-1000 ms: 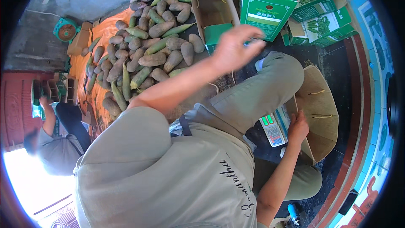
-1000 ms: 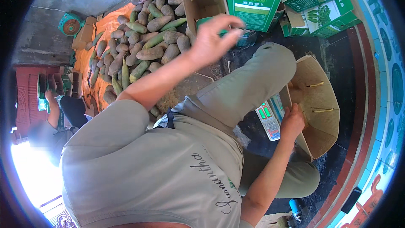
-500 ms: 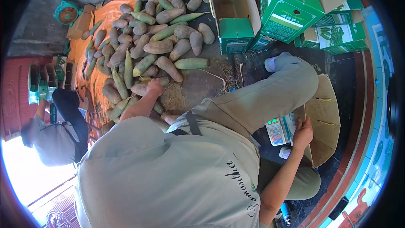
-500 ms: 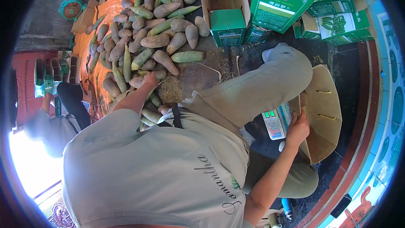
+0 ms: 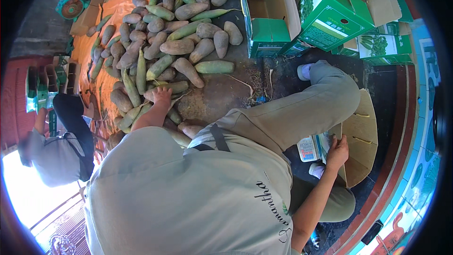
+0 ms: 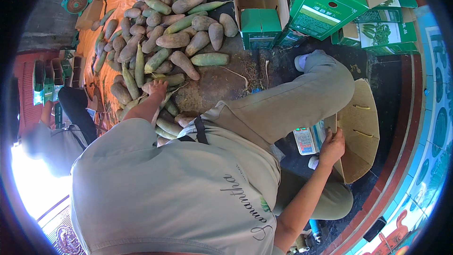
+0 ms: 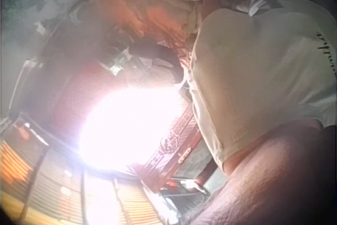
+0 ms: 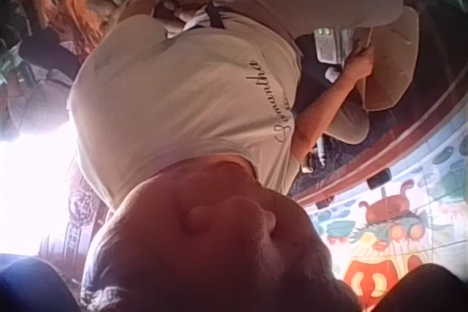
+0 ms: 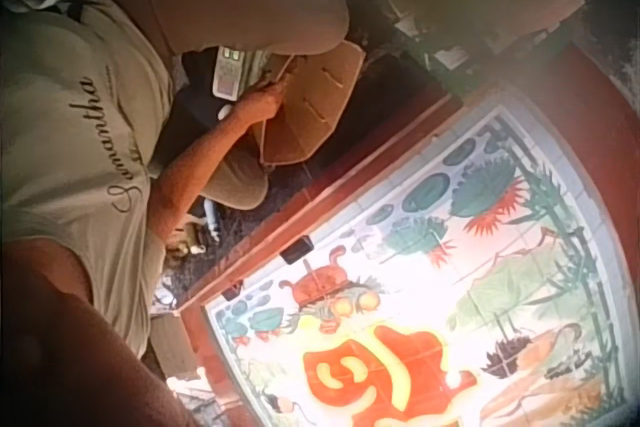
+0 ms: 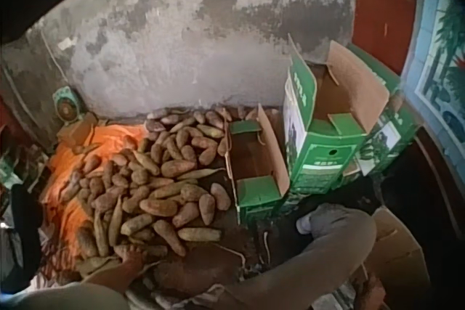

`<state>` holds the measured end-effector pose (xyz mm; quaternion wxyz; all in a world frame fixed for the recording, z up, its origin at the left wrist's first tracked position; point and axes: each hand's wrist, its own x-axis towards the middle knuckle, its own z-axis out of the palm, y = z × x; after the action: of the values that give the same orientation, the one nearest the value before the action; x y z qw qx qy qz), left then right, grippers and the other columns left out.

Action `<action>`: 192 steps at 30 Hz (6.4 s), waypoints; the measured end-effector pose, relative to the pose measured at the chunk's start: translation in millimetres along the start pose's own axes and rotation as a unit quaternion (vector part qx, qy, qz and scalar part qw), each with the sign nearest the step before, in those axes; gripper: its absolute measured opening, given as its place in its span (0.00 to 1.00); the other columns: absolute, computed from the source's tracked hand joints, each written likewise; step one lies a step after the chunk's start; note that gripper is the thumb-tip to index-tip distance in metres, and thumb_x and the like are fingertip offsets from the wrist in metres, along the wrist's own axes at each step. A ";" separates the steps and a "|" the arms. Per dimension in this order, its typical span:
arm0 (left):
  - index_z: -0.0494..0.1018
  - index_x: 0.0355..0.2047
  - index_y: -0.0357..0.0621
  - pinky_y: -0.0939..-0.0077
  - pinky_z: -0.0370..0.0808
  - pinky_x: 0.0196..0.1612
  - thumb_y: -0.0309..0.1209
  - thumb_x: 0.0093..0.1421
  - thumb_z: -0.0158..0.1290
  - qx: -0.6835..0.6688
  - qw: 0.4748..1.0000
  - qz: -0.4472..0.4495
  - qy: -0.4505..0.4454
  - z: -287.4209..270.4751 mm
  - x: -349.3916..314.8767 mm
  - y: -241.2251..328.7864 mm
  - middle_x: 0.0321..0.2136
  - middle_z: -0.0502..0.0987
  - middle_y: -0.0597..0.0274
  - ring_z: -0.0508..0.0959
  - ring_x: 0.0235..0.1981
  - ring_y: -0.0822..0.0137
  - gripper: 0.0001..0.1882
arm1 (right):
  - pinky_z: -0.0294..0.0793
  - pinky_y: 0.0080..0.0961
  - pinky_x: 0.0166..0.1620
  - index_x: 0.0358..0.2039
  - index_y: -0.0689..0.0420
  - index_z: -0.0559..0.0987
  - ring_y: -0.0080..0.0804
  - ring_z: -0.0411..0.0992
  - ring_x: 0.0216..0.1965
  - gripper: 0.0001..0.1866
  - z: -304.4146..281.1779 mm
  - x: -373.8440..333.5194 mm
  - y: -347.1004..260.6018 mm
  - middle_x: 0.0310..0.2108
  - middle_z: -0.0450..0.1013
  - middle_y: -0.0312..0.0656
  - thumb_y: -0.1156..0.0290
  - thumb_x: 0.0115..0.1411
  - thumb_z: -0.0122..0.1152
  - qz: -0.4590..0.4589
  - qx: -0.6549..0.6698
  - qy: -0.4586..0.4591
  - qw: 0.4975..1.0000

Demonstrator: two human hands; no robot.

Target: Sorting, weighing, and bagging produce (sweet potatoes) in a packaging area.

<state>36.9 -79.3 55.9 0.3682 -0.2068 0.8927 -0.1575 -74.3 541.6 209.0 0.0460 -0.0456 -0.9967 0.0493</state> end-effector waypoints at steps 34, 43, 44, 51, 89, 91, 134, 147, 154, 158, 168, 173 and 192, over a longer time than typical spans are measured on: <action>0.59 0.51 0.35 0.72 0.67 0.51 0.24 0.45 0.62 -0.758 0.541 0.356 0.075 -305.1 -113.5 136.1 0.44 0.70 0.57 0.70 0.46 0.66 0.33 | 0.71 0.40 0.32 0.31 0.55 0.71 0.44 0.72 0.30 0.09 -1.8 -1.3 -10.5 0.27 0.71 0.45 0.68 0.51 0.59 0.006 0.001 0.029 1.000; 0.59 0.53 0.36 0.70 0.67 0.51 0.31 0.46 0.63 -0.723 0.439 0.530 0.061 -407.8 -210.1 207.1 0.46 0.68 0.56 0.69 0.48 0.65 0.36 | 0.71 0.39 0.34 0.30 0.58 0.70 0.44 0.71 0.31 0.08 -5.8 -2.6 -17.8 0.27 0.71 0.45 0.71 0.50 0.58 -0.002 0.019 0.031 0.999; 0.62 0.50 0.37 0.73 0.68 0.49 0.33 0.43 0.66 -0.717 0.430 0.545 0.064 -408.0 -218.8 227.6 0.43 0.70 0.58 0.70 0.45 0.67 0.35 | 0.71 0.39 0.34 0.30 0.58 0.71 0.44 0.71 0.31 0.09 -4.4 -3.7 -17.2 0.27 0.71 0.45 0.71 0.49 0.58 0.000 0.019 0.030 0.999; 0.64 0.43 0.34 0.66 0.70 0.45 0.38 0.37 0.64 -0.605 0.532 0.581 0.113 -378.1 -245.9 359.7 0.37 0.72 0.46 0.73 0.42 0.54 0.34 | 0.71 0.40 0.33 0.32 0.59 0.73 0.46 0.72 0.31 0.09 4.6 -5.8 -11.8 0.27 0.72 0.48 0.71 0.51 0.57 -0.019 0.025 0.026 0.999; 0.69 0.46 0.43 0.61 0.68 0.51 0.34 0.53 0.50 -0.221 0.975 -0.014 -0.010 -30.5 18.5 34.9 0.49 0.70 0.51 0.68 0.52 0.51 0.20 | 0.70 0.40 0.33 0.44 0.57 0.73 0.49 0.72 0.30 0.17 6.8 -0.7 -6.8 0.29 0.73 0.50 0.66 0.54 0.57 0.008 -0.010 0.020 1.000; 0.68 0.48 0.44 0.59 0.67 0.52 0.35 0.54 0.50 -0.201 0.977 -0.030 -0.057 -10.2 8.8 30.9 0.50 0.69 0.54 0.67 0.54 0.53 0.21 | 0.70 0.40 0.34 0.44 0.57 0.73 0.49 0.72 0.31 0.17 6.6 -0.9 -7.6 0.30 0.73 0.50 0.66 0.54 0.57 0.004 -0.016 0.018 1.000; 0.70 0.50 0.48 0.60 0.70 0.48 0.32 0.56 0.47 -0.074 0.979 -0.004 -0.192 2.3 5.7 33.3 0.53 0.68 0.59 0.69 0.54 0.59 0.19 | 0.70 0.40 0.31 0.39 0.57 0.72 0.48 0.72 0.28 0.14 4.1 -2.9 -12.1 0.26 0.72 0.49 0.63 0.56 0.55 0.001 -0.034 0.032 0.999; 0.78 0.30 0.47 0.62 0.72 0.38 0.34 0.42 0.58 -0.025 0.943 0.332 -0.029 -51.1 59.8 67.1 0.30 0.78 0.53 0.77 0.34 0.52 0.13 | 0.71 0.39 0.33 0.38 0.56 0.73 0.45 0.72 0.30 0.12 -0.9 -1.1 -20.2 0.26 0.72 0.48 0.67 0.53 0.57 0.007 -0.019 0.052 0.998; 0.71 0.23 0.44 0.73 0.67 0.33 0.38 0.57 0.45 -0.582 0.736 0.346 -0.036 -166.0 -1.5 131.9 0.28 0.76 0.61 0.70 0.28 0.65 0.12 | 0.70 0.39 0.33 0.32 0.56 0.72 0.45 0.72 0.31 0.08 -3.4 -4.5 -20.8 0.27 0.72 0.45 0.68 0.52 0.57 0.021 0.011 0.080 0.996; 0.66 0.24 0.48 0.72 0.66 0.37 0.41 0.65 0.36 -0.722 0.638 0.266 -0.009 -221.5 -50.6 146.0 0.37 0.76 0.61 0.68 0.32 0.69 0.16 | 0.70 0.39 0.34 0.33 0.56 0.72 0.44 0.71 0.31 0.09 -3.2 -1.7 -21.2 0.27 0.72 0.44 0.70 0.51 0.58 0.007 0.020 0.076 0.997; 0.65 0.20 0.48 0.47 0.66 0.50 0.40 0.66 0.35 -0.827 0.333 0.452 -0.030 -382.0 -155.2 139.1 0.45 0.71 0.53 0.68 0.52 0.54 0.20 | 0.70 0.36 0.33 0.27 0.55 0.70 0.40 0.71 0.29 0.07 -1.4 -1.8 -22.5 0.24 0.70 0.42 0.70 0.49 0.59 0.008 0.013 0.077 0.997; 0.64 0.19 0.48 0.43 0.64 0.52 0.42 0.66 0.36 -0.778 0.291 0.534 -0.157 -411.5 -192.1 198.3 0.46 0.70 0.51 0.65 0.54 0.54 0.20 | 0.70 0.36 0.32 0.26 0.55 0.70 0.40 0.71 0.29 0.07 -0.1 -4.2 -22.6 0.24 0.70 0.42 0.70 0.49 0.59 0.005 0.029 0.085 0.996; 0.73 0.28 0.40 0.75 0.68 0.38 0.38 0.60 0.42 -0.630 0.495 0.578 -0.154 -350.2 -236.9 418.5 0.31 0.73 0.61 0.70 0.34 0.68 0.16 | 0.70 0.38 0.34 0.30 0.58 0.72 0.43 0.71 0.30 0.07 5.5 -5.2 -18.3 0.26 0.71 0.45 0.72 0.50 0.57 -0.018 0.051 0.087 0.995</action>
<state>-169.8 442.7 252.7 0.2806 0.1574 0.6040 0.7292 -71.3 522.5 205.0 0.1356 -0.0293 -0.9858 0.0950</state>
